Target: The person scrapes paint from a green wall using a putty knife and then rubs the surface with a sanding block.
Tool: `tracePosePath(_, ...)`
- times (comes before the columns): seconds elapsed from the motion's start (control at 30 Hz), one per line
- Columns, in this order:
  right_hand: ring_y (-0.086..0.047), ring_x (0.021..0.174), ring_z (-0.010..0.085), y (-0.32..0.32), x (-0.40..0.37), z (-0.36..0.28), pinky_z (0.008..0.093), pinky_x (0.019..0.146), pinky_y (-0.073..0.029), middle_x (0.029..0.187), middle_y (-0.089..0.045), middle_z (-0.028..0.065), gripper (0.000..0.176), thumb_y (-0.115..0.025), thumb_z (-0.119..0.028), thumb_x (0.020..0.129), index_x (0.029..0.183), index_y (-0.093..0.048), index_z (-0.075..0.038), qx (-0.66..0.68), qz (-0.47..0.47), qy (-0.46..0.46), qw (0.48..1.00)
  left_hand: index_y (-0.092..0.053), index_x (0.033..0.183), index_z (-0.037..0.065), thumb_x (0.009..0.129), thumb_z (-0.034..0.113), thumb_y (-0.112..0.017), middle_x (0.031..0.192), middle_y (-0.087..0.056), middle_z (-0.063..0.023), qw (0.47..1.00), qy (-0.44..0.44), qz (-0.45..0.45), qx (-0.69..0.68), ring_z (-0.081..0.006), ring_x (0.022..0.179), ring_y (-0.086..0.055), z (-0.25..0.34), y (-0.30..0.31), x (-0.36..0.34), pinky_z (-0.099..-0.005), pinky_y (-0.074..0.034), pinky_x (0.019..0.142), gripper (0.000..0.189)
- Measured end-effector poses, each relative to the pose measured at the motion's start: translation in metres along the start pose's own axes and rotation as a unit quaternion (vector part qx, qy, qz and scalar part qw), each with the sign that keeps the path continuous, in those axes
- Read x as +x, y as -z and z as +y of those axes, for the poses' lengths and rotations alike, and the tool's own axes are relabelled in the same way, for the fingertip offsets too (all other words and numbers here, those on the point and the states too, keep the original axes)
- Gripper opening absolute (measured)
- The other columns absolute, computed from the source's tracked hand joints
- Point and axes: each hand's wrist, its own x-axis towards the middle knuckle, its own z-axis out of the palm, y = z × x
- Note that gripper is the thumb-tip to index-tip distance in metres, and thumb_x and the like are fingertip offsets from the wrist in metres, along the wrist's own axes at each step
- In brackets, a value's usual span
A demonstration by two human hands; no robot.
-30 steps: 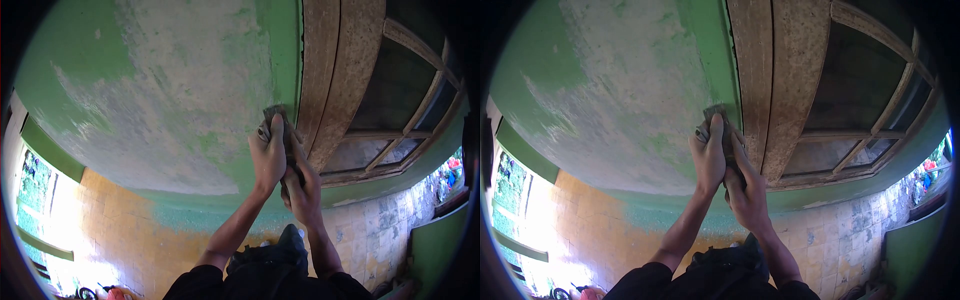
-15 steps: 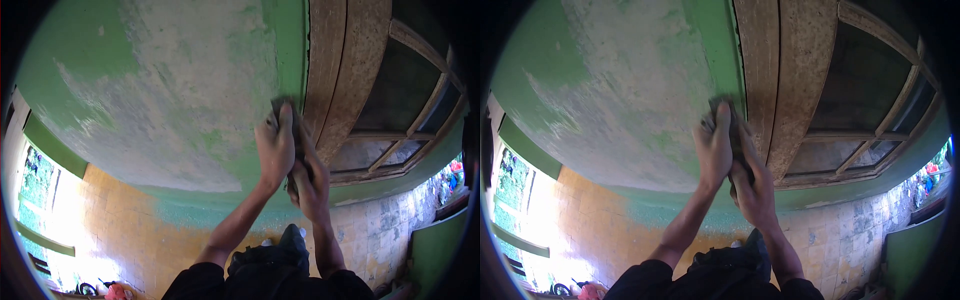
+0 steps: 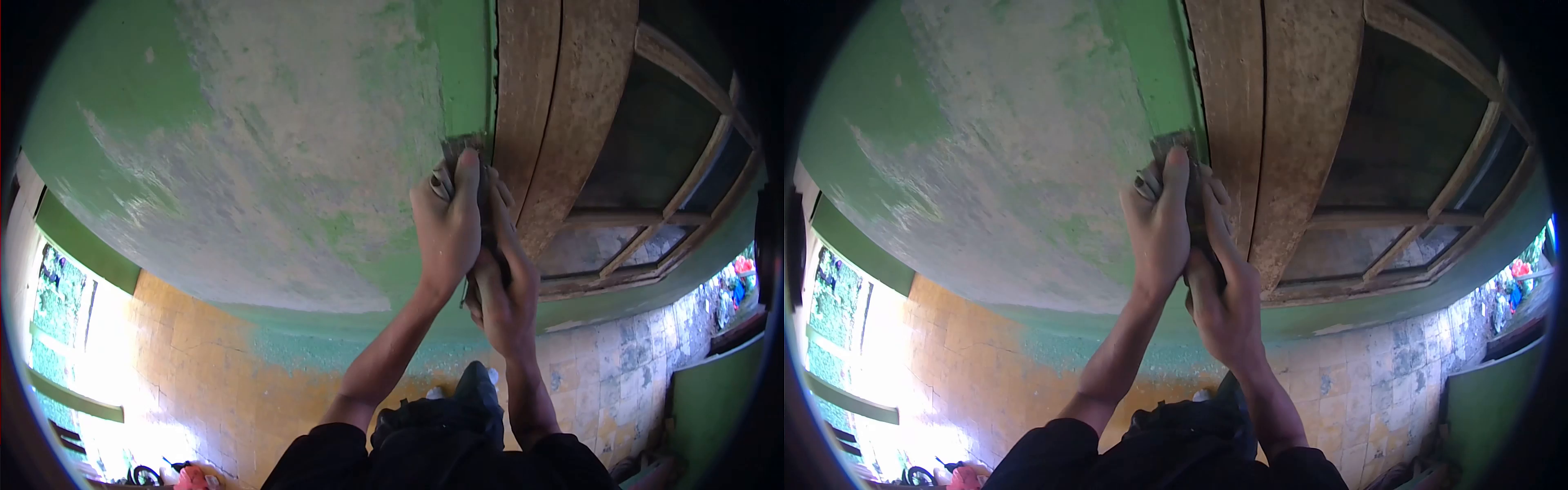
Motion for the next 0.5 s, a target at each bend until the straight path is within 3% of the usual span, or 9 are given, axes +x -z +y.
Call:
tracePosePath(0.1,-0.055,0.066,0.0093,0.003,-0.014,0.032,0.0266,0.057,-0.046,0.14,-0.055,0.0205,0.062,-0.042,0.004,0.094,0.154,-0.033,0.0,-0.036,-0.003,-0.002,0.999,-0.059,0.078,0.0,0.105,0.024,-0.053,0.066,-0.061,-0.0036,1.0,0.019,0.02,0.013,-0.0076,0.061,-0.056,-0.019,0.007,-0.015,-0.0269,-0.045,0.054,0.036)
tracePosePath(0.17,-0.05,0.06,0.0073,0.005,-0.016,0.043,0.0254,0.053,-0.042,0.118,-0.059,0.0145,0.061,-0.041,0.003,0.094,0.154,-0.033,-0.001,-0.059,0.014,0.006,0.998,-0.059,0.077,0.0,0.105,0.024,-0.053,0.065,-0.062,-0.0044,0.997,0.074,0.028,-0.001,-0.0081,0.06,-0.057,-0.033,0.009,-0.027,-0.0266,-0.046,0.053,0.037)
tracePosePath(0.23,-0.041,0.049,0.0029,-0.002,-0.019,0.037,0.0222,0.043,-0.034,0.083,-0.06,0.0021,0.062,-0.039,0.0,0.094,0.156,-0.033,-0.003,-0.039,0.025,0.002,0.999,-0.059,0.077,0.0,0.106,0.025,-0.051,0.065,-0.064,-0.0067,0.995,0.086,0.025,-0.044,-0.0102,0.056,-0.059,-0.027,0.007,-0.024,-0.0266,-0.048,0.051,0.04)
tracePosePath(0.33,-0.041,0.05,0.0031,0.0,-0.02,0.043,0.0222,0.044,-0.034,0.083,-0.059,0.0022,0.062,-0.04,0.001,0.094,0.155,-0.032,-0.002,-0.033,0.016,-0.008,0.999,-0.06,0.081,0.0,0.107,0.026,-0.049,0.069,-0.066,-0.0084,0.994,0.098,0.004,-0.055,-0.0116,0.056,-0.061,-0.025,0.01,-0.027,-0.0266,-0.05,0.05,0.038)
tracePosePath(0.43,-0.052,0.064,0.0082,0.008,-0.02,0.05,0.0261,0.057,-0.045,0.091,-0.067,0.011,0.061,-0.046,0.004,0.094,0.154,-0.034,0.001,-0.029,-0.008,-0.018,0.999,-0.059,0.088,0.0,0.108,0.028,-0.046,0.074,-0.068,-0.0107,0.992,0.094,0.002,-0.08,-0.0136,0.056,-0.064,-0.034,0.014,-0.028,-0.027,-0.052,0.049,0.036)
tracePosePath(0.5,-0.051,0.063,0.0076,0.007,-0.02,0.045,0.0254,0.056,-0.044,0.093,-0.066,0.0098,0.062,-0.046,0.005,0.094,0.154,-0.034,0.0,-0.005,-0.017,-0.055,0.998,-0.057,0.094,0.0,0.109,0.029,-0.045,0.077,-0.069,-0.0125,0.991,0.09,0.005,-0.096,-0.0162,0.056,-0.066,-0.043,0.019,-0.032,-0.0283,-0.054,0.05,0.035)
